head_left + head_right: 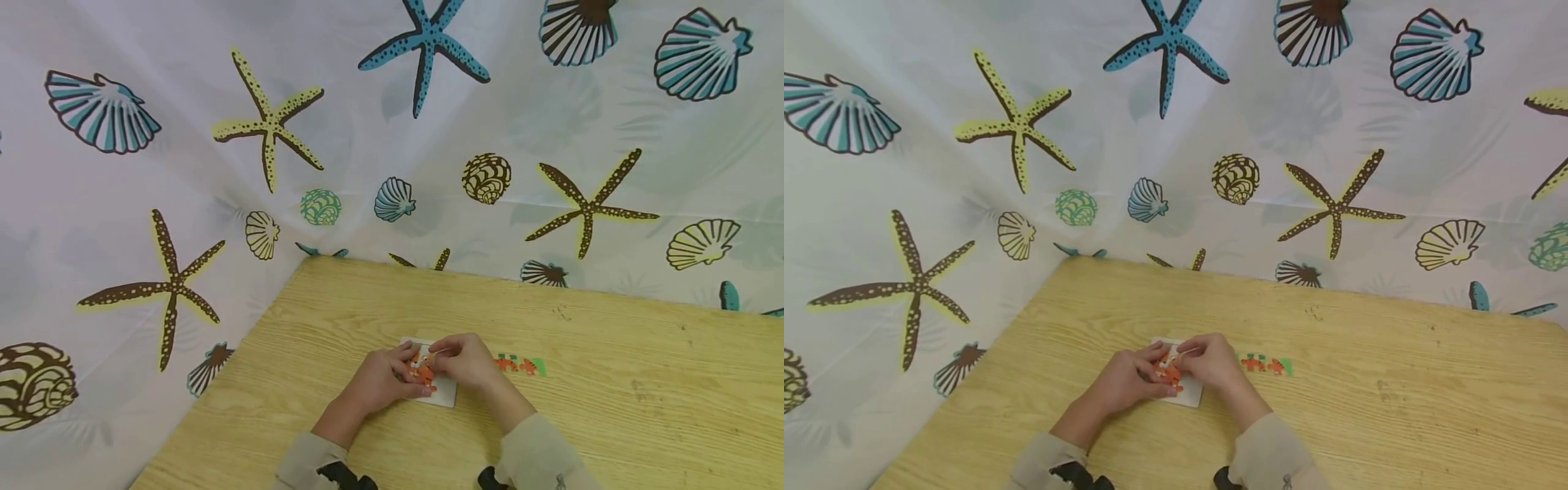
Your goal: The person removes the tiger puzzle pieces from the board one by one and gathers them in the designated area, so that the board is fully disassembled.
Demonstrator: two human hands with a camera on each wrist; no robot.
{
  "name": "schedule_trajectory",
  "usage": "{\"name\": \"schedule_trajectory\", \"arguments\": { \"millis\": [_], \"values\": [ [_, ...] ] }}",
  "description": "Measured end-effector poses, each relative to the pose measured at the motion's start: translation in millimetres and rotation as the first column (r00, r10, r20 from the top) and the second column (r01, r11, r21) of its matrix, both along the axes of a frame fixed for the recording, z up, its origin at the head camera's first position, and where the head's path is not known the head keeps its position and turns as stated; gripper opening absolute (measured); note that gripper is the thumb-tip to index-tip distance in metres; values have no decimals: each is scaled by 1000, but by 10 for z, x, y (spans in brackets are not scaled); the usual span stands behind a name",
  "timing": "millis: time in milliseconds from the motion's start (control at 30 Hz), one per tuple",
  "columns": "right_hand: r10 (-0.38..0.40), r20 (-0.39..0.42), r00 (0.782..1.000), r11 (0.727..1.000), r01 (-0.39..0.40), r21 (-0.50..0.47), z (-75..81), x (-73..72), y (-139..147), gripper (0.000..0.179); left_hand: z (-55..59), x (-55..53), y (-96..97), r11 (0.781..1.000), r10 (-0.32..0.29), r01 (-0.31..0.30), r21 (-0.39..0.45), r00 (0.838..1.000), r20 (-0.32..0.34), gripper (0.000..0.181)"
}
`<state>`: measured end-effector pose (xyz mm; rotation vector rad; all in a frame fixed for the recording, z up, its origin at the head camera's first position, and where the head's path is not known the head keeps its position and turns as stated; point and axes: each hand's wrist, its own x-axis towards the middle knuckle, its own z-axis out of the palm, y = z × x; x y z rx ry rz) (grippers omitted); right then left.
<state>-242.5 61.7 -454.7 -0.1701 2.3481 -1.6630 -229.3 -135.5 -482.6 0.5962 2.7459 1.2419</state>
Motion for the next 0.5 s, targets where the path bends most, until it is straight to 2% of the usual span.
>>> {"name": "schedule_trajectory", "arguments": {
  "millis": [500],
  "values": [
    [-91, 81, 993, 991, 99, -95, -12, 16, 33, 10, -8, -12, 1, 1000, 9, -9, -3, 1000, 14, 20]
  ]
}}
